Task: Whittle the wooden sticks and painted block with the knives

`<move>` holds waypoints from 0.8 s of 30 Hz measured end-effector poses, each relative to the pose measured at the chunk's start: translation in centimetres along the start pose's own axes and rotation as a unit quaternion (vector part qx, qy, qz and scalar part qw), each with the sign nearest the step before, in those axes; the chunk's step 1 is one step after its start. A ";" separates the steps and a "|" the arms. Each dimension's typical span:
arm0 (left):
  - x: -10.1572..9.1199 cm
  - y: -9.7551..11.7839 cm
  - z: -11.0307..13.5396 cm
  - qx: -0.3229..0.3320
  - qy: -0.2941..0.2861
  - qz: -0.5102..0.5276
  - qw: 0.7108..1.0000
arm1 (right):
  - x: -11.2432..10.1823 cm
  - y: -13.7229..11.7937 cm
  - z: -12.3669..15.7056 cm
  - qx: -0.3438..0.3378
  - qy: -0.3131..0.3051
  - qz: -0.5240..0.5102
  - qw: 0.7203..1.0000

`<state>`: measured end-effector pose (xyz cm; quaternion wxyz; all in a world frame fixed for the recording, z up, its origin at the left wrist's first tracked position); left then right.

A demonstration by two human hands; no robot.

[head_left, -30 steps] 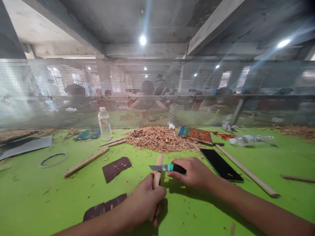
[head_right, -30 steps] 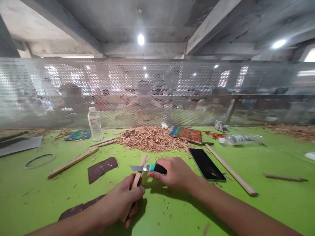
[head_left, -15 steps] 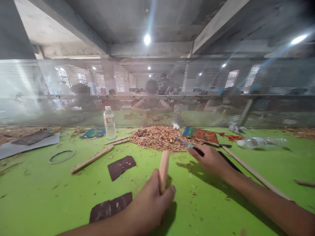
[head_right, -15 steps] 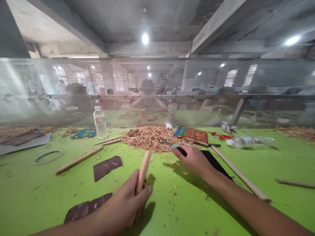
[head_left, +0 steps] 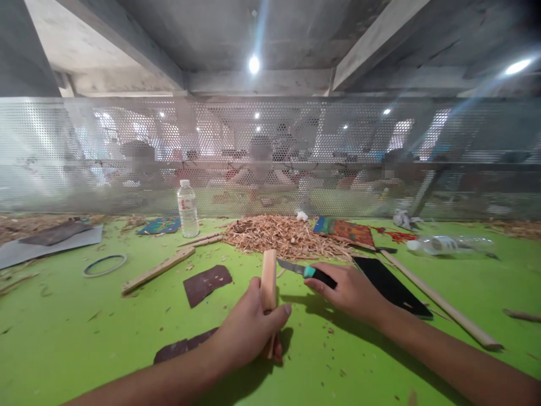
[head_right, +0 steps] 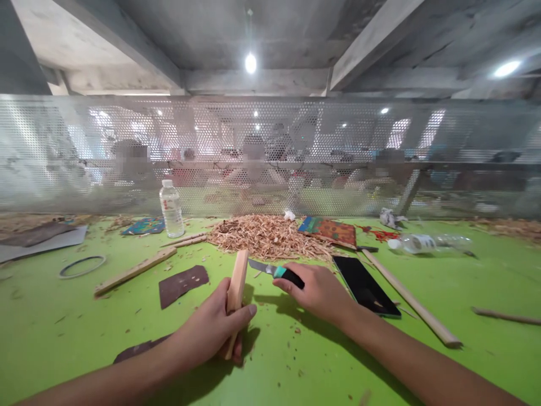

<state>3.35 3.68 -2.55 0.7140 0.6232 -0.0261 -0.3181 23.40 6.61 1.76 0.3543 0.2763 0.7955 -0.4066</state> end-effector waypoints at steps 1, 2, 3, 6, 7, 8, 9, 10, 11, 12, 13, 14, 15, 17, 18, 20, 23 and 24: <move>-0.1 0.1 0.0 -0.002 0.001 0.003 1.000 | 0.1 -0.2 0.1 0.002 0.003 0.002 1.000; -0.2 0.1 0.0 -0.004 0.002 0.006 1.000 | 0.1 -0.3 0.1 0.006 0.006 0.005 1.000; -0.3 0.2 0.0 -0.004 0.002 0.008 1.000 | 0.2 -0.5 0.2 0.013 0.007 0.009 1.000; -0.4 0.2 -0.1 0.001 0.001 0.014 1.000 | 0.3 -0.7 0.2 0.037 0.002 0.023 0.999; -0.4 0.1 -0.1 0.002 -0.001 0.015 1.000 | 0.2 -0.6 0.1 0.046 0.003 0.027 0.999; -0.4 0.0 -0.1 0.001 -0.003 0.018 1.000 | 0.1 -0.5 0.1 0.053 0.006 0.029 0.998; -0.4 -0.1 -0.1 0.000 -0.005 0.021 1.000 | -0.1 -0.3 0.0 0.058 0.011 0.029 0.998; -0.3 -0.1 -0.1 -0.001 -0.007 0.024 1.000 | -0.2 -0.1 -0.1 0.059 0.015 0.027 0.998; -0.3 -0.1 0.0 -0.002 -0.008 0.024 1.000 | -0.3 0.0 -0.1 0.059 0.017 0.025 0.998; -0.3 0.0 0.1 -0.003 -0.008 0.019 1.000 | -0.3 0.1 -0.1 0.054 0.014 0.022 0.998; -0.3 0.2 0.2 -0.003 -0.007 0.008 1.000 | -0.2 0.1 -0.1 0.047 0.007 0.018 0.999; -0.3 0.4 0.3 -0.002 -0.006 -0.006 1.000 | 0.0 0.0 0.0 0.037 -0.004 0.013 0.999; -0.4 0.6 0.5 0.000 -0.005 -0.020 1.000 | 0.3 -0.1 0.0 0.027 -0.017 0.007 0.999; -0.4 0.8 0.6 0.004 -0.004 -0.035 0.999 | 1.0 -0.9 0.3 0.003 -0.043 -0.006 0.999; -0.5 0.9 0.5 0.006 -0.004 -0.034 0.999 | 1.3 -1.4 0.4 -0.014 -0.056 -0.014 0.998; -0.4 0.7 0.3 0.012 -0.011 -0.021 1.000 | 1.8 -2.7 0.6 -0.048 -0.092 -0.032 0.994; -0.1 0.3 -0.2 0.024 -0.025 0.006 0.999 | 2.5 -4.4 1.0 -0.083 -0.151 -0.060 0.983; 0.0 0.2 -0.4 0.027 -0.027 0.009 0.999 | 2.5 -4.6 1.1 -0.085 -0.162 -0.065 0.981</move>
Point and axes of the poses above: each hand's wrist, its own z-axis away from the middle knuckle, its own x-axis out of the palm, y = z × x, the point moved 7 cm from there along -z, towards the middle knuckle, and after that the axes turned 12 degrees about -z, right-handed, at the moved point
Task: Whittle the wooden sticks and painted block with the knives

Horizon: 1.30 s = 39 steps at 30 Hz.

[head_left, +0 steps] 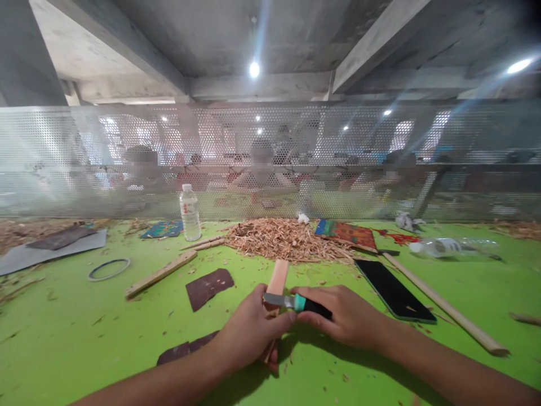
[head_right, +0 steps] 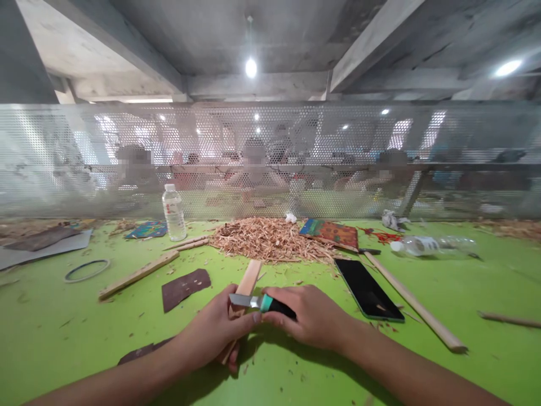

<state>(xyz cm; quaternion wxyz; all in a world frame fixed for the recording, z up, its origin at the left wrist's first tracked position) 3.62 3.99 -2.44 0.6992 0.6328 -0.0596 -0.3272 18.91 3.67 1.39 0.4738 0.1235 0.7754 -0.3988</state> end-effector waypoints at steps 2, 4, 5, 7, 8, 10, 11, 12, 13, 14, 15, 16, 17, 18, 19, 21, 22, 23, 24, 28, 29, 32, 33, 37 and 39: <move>0.0 -0.2 -0.1 0.000 0.007 -0.007 1.000 | -0.1 0.0 0.0 0.001 -0.002 0.001 1.000; -0.1 -0.1 -0.1 0.002 0.017 -0.025 1.000 | -0.2 0.3 0.1 0.007 0.004 0.015 1.000; -0.1 0.1 0.0 0.003 0.018 -0.034 0.999 | -0.2 0.4 0.1 0.009 0.008 0.025 1.000; -0.2 0.4 0.2 0.001 0.020 -0.048 0.999 | -0.2 0.6 0.0 0.011 0.017 0.045 0.999; -0.2 0.5 0.3 -0.003 0.019 -0.054 0.998 | -0.2 0.5 0.0 0.010 0.021 0.053 0.998; -0.3 0.6 0.5 -0.013 0.021 -0.067 0.997 | -0.3 0.6 -0.2 0.009 0.030 0.059 0.998; -0.3 0.7 0.6 -0.016 0.022 -0.072 0.997 | -0.7 0.9 -0.2 0.018 0.042 0.057 0.997; -0.2 0.8 0.8 -0.018 0.019 -0.076 0.997 | -1.3 1.6 -0.2 0.035 0.062 0.055 0.996; 0.0 0.9 1.1 -0.017 0.015 -0.084 0.996 | -2.2 2.6 -0.1 0.060 0.089 0.054 0.993; 0.2 1.0 1.3 -0.015 0.015 -0.096 0.995 | -3.4 3.9 0.2 0.095 0.125 0.056 0.986; 0.4 1.2 1.6 -0.010 0.016 -0.111 0.994 | -4.7 5.3 0.6 0.120 0.157 0.065 0.978; 0.5 1.4 1.8 -0.004 0.023 -0.130 0.991 | -6.2 6.7 1.0 0.144 0.193 0.075 0.968; 0.7 1.6 2.0 0.000 0.026 -0.141 0.990 | -7.5 8.0 1.5 0.164 0.226 0.084 0.957; 1.0 1.6 2.1 -0.002 0.017 -0.139 0.990 | -8.6 9.1 2.0 0.179 0.255 0.092 0.946; 1.3 1.4 2.1 -0.008 0.002 -0.124 0.992 | -9.5 9.9 2.4 0.190 0.280 0.098 0.936; 1.6 1.0 2.0 -0.027 -0.029 -0.077 0.996 | -9.9 10.2 2.6 0.191 0.293 0.097 0.932; 1.6 0.7 1.8 -0.033 -0.034 -0.053 0.997 | -9.6 9.8 2.5 0.183 0.284 0.091 0.937; 1.4 0.5 1.6 -0.036 -0.033 -0.035 0.998 | -8.9 9.0 2.3 0.171 0.268 0.082 0.945; 1.1 0.3 1.4 -0.038 -0.026 -0.022 0.999 | -8.0 8.0 1.9 0.156 0.246 0.072 0.954; 0.8 0.0 0.7 -0.029 -0.026 0.024 0.999 | -4.0 3.5 0.6 0.085 0.148 0.041 0.984; 0.8 0.0 0.6 -0.022 -0.029 0.035 0.999 | -3.0 2.6 0.3 0.060 0.107 0.026 0.992; 1.2 0.4 0.5 0.007 -0.060 0.088 0.994 | -1.5 1.1 0.0 0.025 0.047 -0.002 0.999; 1.4 0.5 0.5 0.012 -0.070 0.106 0.992 | -1.5 1.0 0.0 0.026 0.046 -0.004 0.999; 1.6 0.5 0.6 0.000 -0.093 0.136 0.986 | -2.1 1.7 0.1 0.040 0.058 0.004 0.998; 1.6 0.7 0.8 0.003 -0.104 0.160 0.982 | -2.4 2.1 0.2 0.043 0.062 0.009 0.997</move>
Point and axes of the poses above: each hand's wrist, its own z-axis away from the middle knuckle, its own x-axis out of the palm, y = z × x, the point moved 7 cm from there along -z, towards the middle knuckle, and after that the axes turned 12 degrees about -z, right-handed, at the moved point
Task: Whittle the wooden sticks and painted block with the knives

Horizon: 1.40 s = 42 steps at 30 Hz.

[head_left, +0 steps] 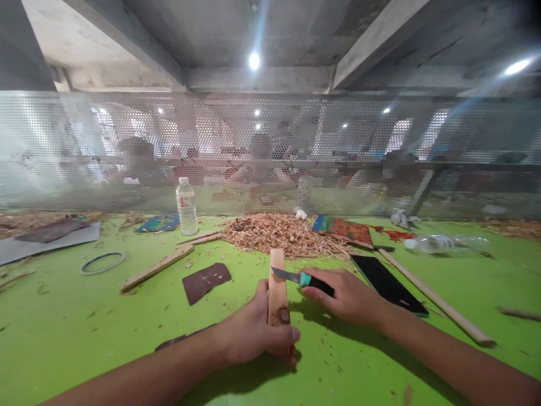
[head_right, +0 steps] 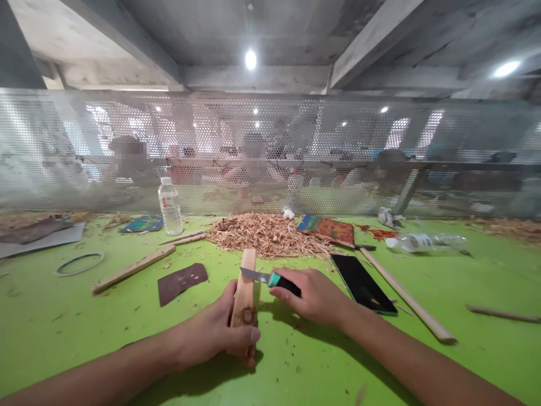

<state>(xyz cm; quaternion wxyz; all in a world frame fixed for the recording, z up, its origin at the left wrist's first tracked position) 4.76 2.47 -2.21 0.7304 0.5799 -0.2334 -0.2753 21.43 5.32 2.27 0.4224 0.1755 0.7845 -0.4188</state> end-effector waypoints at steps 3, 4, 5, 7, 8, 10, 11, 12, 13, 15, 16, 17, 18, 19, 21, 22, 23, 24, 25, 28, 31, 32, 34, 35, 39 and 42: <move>0.1 0.1 0.1 0.007 -0.017 0.035 0.999 | -0.3 0.5 0.0 0.005 0.009 0.006 1.000; 0.1 0.1 0.1 0.010 -0.020 0.039 0.999 | -0.4 0.7 0.0 0.008 0.014 0.006 1.000; 0.1 0.1 0.1 0.012 -0.021 0.037 0.999 | -0.6 0.8 0.0 0.012 0.020 0.006 1.000; 0.0 0.1 -0.1 0.022 -0.023 0.028 0.999 | -0.7 1.0 0.0 0.017 0.030 0.006 0.999; 0.0 0.2 -0.2 0.031 -0.023 0.024 0.999 | -0.8 1.1 0.0 0.020 0.033 0.004 0.999; 0.0 0.2 -0.4 0.048 -0.019 0.025 0.998 | -0.7 1.1 0.0 0.024 0.034 -0.001 0.999; -0.1 0.2 -0.5 0.053 -0.015 0.033 0.998 | -0.7 1.1 0.0 0.026 0.033 -0.005 0.999; -0.1 0.1 -0.6 0.054 -0.008 0.046 0.997 | -0.6 1.1 0.0 0.027 0.032 -0.009 0.999; -0.2 0.1 -0.7 0.053 0.000 0.065 0.996 | -0.6 1.1 0.0 0.029 0.033 -0.013 0.999; -0.5 0.2 -0.8 0.053 0.014 0.108 0.993 | -0.8 1.3 0.1 0.036 0.046 -0.024 0.998; -0.7 0.4 -0.8 0.061 0.022 0.124 0.990 | -0.9 1.4 0.1 0.041 0.058 -0.027 0.997; -0.9 0.6 -0.8 0.074 0.032 0.134 0.988 | -1.1 1.6 0.2 0.048 0.072 -0.032 0.996; -1.2 1.0 -0.7 0.088 0.041 0.133 0.986 | -1.3 1.8 0.3 0.058 0.086 -0.044 0.994; -1.4 1.3 -0.6 0.102 0.048 0.125 0.986 | -1.3 2.0 0.3 0.069 0.098 -0.065 0.991; -1.7 1.7 -0.5 0.120 0.052 0.103 0.986 | -1.0 2.2 0.4 0.092 0.102 -0.137 0.981; -1.7 1.8 -0.4 0.119 0.048 0.098 0.987 | -0.6 2.1 0.4 0.104 0.094 -0.179 0.974; -1.6 1.7 -0.4 0.114 0.044 0.097 0.988 | -0.2 1.9 0.4 0.113 0.082 -0.217 0.966; -1.5 1.6 -0.4 0.106 0.041 0.099 0.989 | 0.3 1.7 0.4 0.121 0.067 -0.244 0.960; -1.4 1.5 -0.3 0.099 0.039 0.105 0.989 | 0.7 1.3 0.4 0.129 0.053 -0.263 0.955; -1.0 1.6 -0.1 0.090 0.031 0.103 0.990 | 1.3 0.9 0.4 0.156 0.026 -0.302 0.940; -1.1 2.3 0.2 0.106 0.031 0.046 0.993 | 1.1 1.8 0.4 0.183 0.032 -0.344 0.921; -1.3 2.5 0.3 0.110 0.037 0.033 0.993 | 0.7 2.3 0.3 0.185 0.047 -0.358 0.914; -1.7 2.6 0.2 0.107 0.042 0.046 0.992 | -0.1 3.4 0.2 0.183 0.087 -0.382 0.902; -1.7 2.5 0.1 0.101 0.036 0.072 0.992 | -0.5 3.8 0.2 0.181 0.104 -0.388 0.898; -0.9 1.4 -0.2 0.054 -0.014 0.138 0.989 | -1.1 4.0 0.0 0.172 0.131 -0.397 0.892; 0.1 1.0 -0.2 0.028 -0.055 0.074 0.995 | -0.8 2.8 0.0 0.163 0.125 -0.425 0.882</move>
Point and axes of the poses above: each hand's wrist, its own z-axis away from the middle knuckle, its own x-axis out of the palm, y = z × x, the point moved 7 cm from there along -z, towards the middle knuckle, and after that the axes turned 12 degrees about -z, right-handed, at the moved point
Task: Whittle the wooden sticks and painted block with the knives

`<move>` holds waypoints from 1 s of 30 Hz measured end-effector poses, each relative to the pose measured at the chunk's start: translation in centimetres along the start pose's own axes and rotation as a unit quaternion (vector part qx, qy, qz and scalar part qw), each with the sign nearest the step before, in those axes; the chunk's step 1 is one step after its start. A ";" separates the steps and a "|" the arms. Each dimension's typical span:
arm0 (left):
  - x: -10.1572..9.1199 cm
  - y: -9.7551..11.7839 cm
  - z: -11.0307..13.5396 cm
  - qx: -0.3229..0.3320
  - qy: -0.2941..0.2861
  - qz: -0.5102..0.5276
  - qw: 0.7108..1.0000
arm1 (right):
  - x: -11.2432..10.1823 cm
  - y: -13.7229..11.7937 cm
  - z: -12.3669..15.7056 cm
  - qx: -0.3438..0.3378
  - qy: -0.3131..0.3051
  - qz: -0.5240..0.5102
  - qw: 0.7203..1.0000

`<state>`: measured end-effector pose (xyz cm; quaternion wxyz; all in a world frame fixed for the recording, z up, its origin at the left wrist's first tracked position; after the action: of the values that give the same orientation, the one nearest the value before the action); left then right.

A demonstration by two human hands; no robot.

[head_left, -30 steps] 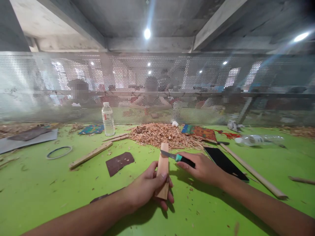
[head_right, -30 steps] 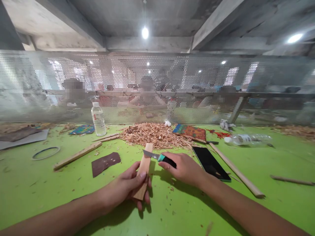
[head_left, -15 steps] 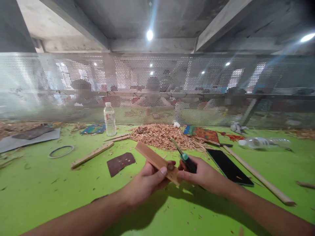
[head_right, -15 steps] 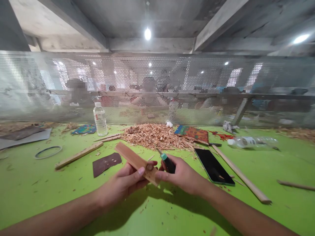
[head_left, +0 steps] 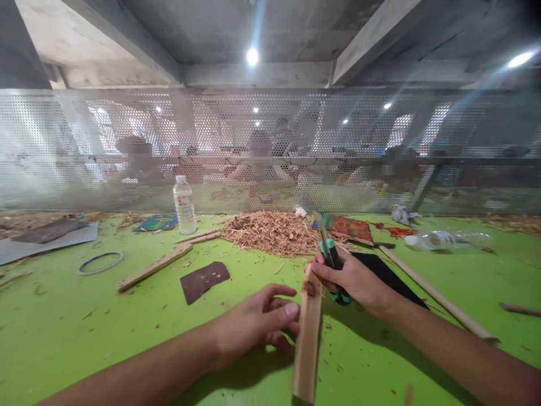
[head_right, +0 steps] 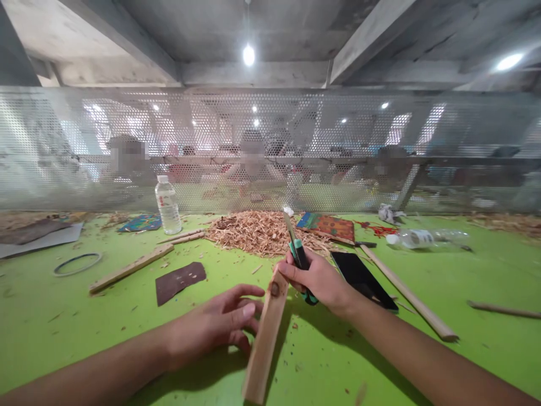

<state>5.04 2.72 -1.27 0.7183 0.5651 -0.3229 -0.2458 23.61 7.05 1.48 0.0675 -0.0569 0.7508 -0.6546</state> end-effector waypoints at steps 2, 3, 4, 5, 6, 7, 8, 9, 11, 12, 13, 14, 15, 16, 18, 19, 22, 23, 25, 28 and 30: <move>0.7 0.1 0.2 -0.007 -0.030 -0.035 0.999 | 0.7 -0.1 0.4 0.001 -0.010 -0.037 0.999; 1.1 0.1 0.4 -0.013 -0.040 -0.042 0.998 | 1.0 -0.1 0.5 0.003 -0.017 -0.055 0.998; 1.4 0.1 0.6 -0.025 -0.049 -0.035 0.998 | 1.2 0.0 0.6 0.005 -0.024 -0.066 0.998; 1.9 0.0 0.9 -0.039 -0.058 -0.018 0.997 | 1.4 0.2 0.7 0.008 -0.031 -0.071 0.997; 2.3 -0.2 1.1 -0.053 -0.068 0.005 0.996 | 1.5 0.3 0.8 0.011 -0.037 -0.069 0.997; 2.7 -0.4 1.3 -0.064 -0.073 0.033 0.995 | 1.6 0.5 0.8 0.014 -0.042 -0.065 0.997; 3.1 -0.5 1.5 -0.071 -0.075 0.060 0.993 | 1.7 0.7 0.8 0.015 -0.044 -0.060 0.997; 3.2 -0.7 1.5 -0.072 -0.071 0.079 0.992 | 1.8 0.8 0.9 0.015 -0.043 -0.055 0.997; 3.3 -1.2 1.4 -0.069 -0.061 0.094 0.991 | 1.9 0.8 1.0 0.014 -0.039 -0.044 0.998; 3.3 -1.5 1.2 -0.070 -0.062 0.100 0.991 | 1.9 0.7 1.0 0.012 -0.034 -0.033 0.999; 3.3 -1.8 1.0 -0.072 -0.068 0.099 0.990 | 1.8 0.5 1.1 0.007 -0.026 -0.013 1.000; 3.2 -2.1 0.8 -0.076 -0.076 0.090 0.990 | 1.6 0.3 1.1 -0.004 -0.017 0.019 1.000; 3.0 -2.4 0.5 -0.080 -0.080 0.074 0.991 | 1.3 -0.1 1.1 -0.021 -0.003 0.063 0.998; 2.8 -2.7 0.3 -0.084 -0.079 0.051 0.992 | 0.9 -0.6 1.0 -0.045 0.013 0.118 0.992; 2.0 -2.8 0.1 -0.091 -0.055 -0.003 0.994 | 0.1 -1.6 0.9 -0.093 0.045 0.239 0.966; 1.6 -2.6 0.0 -0.093 -0.038 -0.025 0.995 | -0.3 -2.0 0.8 -0.109 0.054 0.291 0.949; 0.6 -1.7 0.2 -0.091 0.026 -0.052 0.994 | -0.6 -2.1 0.5 -0.108 0.031 0.382 0.917; 0.3 -1.4 0.2 -0.091 0.045 -0.057 0.993 | -0.5 -1.9 0.5 -0.101 0.014 0.397 0.912; 0.0 -1.0 0.4 -0.090 0.067 -0.070 0.991 | 0.2 -1.5 0.7 -0.094 -0.025 0.423 0.901; 0.0 -1.0 0.4 -0.081 0.065 -0.078 0.992 | 2.0 -0.9 1.5 -0.102 -0.082 0.449 0.884; -0.1 -1.1 0.4 -0.079 0.065 -0.075 0.992 | 3.3 -0.6 2.1 -0.111 -0.115 0.459 0.874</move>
<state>4.69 2.23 -2.33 0.7595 0.5443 -0.2119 -0.2863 20.73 4.33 1.67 0.4394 0.2124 0.7474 -0.4508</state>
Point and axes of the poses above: each hand's wrist, its own z-axis away from the middle knuckle, its own x-axis out of the palm, y = z × x, the point moved 7 cm from there along -z, towards the middle knuckle, and after that the axes turned 12 degrees about -z, right-handed, at the moved point
